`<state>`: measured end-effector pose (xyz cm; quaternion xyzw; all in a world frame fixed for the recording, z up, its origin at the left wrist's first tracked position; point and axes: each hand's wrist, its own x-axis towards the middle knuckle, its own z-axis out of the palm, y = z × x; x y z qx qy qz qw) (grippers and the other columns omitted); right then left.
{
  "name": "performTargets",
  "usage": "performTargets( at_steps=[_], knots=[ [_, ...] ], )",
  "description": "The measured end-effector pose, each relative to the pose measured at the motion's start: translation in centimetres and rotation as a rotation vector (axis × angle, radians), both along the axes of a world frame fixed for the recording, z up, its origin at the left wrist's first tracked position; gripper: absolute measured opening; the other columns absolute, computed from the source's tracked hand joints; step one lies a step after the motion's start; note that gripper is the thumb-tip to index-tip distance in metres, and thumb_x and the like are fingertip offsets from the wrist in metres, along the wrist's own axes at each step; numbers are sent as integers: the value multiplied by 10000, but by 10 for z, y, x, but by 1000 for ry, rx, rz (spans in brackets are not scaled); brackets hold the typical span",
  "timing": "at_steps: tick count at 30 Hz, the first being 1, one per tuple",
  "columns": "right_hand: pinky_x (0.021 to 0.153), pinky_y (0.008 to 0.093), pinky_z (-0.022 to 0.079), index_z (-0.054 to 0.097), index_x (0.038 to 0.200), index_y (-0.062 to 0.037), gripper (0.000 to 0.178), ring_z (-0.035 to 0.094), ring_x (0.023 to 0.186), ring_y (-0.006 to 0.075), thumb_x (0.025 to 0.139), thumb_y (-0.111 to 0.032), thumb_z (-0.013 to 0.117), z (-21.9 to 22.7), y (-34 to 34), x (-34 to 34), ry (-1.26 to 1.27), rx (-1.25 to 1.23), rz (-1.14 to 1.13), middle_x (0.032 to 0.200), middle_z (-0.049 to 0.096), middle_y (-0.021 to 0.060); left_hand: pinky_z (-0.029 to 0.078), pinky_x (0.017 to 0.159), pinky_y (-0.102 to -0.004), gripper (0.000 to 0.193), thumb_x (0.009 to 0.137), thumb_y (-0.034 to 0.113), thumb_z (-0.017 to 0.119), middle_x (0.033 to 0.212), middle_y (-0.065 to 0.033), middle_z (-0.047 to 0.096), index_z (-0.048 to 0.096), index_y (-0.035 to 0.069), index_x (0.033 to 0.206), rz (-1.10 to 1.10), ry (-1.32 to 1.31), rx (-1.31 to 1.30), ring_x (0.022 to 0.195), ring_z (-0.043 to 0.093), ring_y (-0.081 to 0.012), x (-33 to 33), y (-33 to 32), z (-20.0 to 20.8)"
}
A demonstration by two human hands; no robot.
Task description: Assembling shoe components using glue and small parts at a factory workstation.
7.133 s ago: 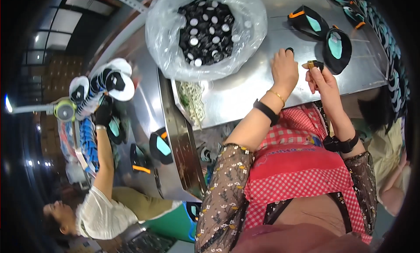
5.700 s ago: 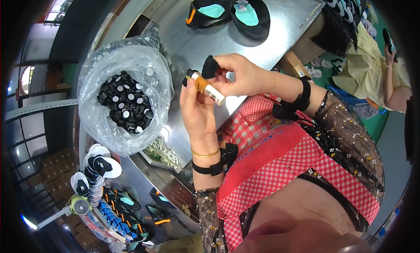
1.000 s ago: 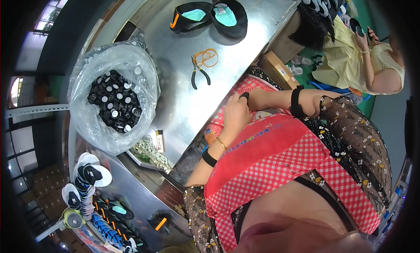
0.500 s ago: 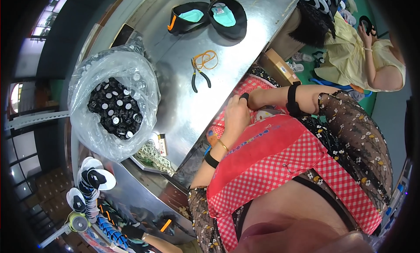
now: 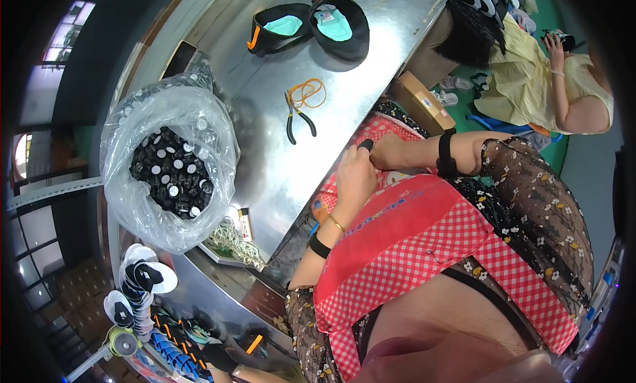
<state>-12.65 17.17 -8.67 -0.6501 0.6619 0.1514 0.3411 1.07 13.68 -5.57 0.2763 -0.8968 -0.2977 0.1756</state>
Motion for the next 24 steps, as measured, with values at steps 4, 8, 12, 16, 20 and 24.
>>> performTargets(
  at_steps=[4, 8, 12, 16, 20, 24],
  knots=[
    [707, 423, 505, 671, 903, -95, 268, 650, 823, 300, 817, -277, 494, 19, 3, -2, -43, -17, -7, 877, 671, 126, 442, 684, -447, 82, 753, -7, 521, 804, -188, 530, 497, -25, 830, -13, -12, -16, 787, 533, -368, 0, 0, 0],
    [694, 426, 505, 670, 873, -68, 214, 650, 829, 298, 800, -230, 552, 42, 0, -10, -237, 61, -93, 875, 666, 147, 441, 673, -450, 111, 736, -3, 523, 805, -184, 518, 486, -19, 839, 31, -15, -22, 771, 530, -364, -2, 1, 6],
    [696, 429, 503, 642, 897, -16, 196, 646, 825, 315, 769, -154, 585, 67, 22, -16, -219, -55, 123, 865, 659, 175, 436, 673, -450, 124, 722, -5, 528, 812, -183, 505, 474, -18, 833, 31, -75, -34, 778, 523, -360, 1, -2, 1],
    [673, 423, 503, 586, 933, 24, 240, 643, 780, 338, 738, -116, 604, 103, 34, -17, -212, -372, 258, 809, 643, 205, 433, 670, -453, 90, 730, 0, 521, 800, -190, 498, 458, -20, 790, 53, -46, 24, 771, 515, -372, 4, -3, 1],
    [624, 421, 501, 577, 915, 18, 232, 643, 721, 337, 749, -142, 604, 78, 34, -17, -343, -205, 68, 769, 635, 207, 427, 669, -459, 77, 740, 6, 514, 791, -194, 491, 460, -28, 783, 74, -17, -1, 762, 511, -382, 4, -3, 1],
    [649, 440, 493, 597, 905, 3, 203, 637, 746, 350, 763, -143, 592, 29, 37, -15, -204, -272, -27, 794, 643, 190, 430, 639, -453, 115, 747, 15, 523, 792, -186, 501, 493, -18, 853, -38, 53, -6, 756, 523, -379, 2, 0, -10]
  ],
)
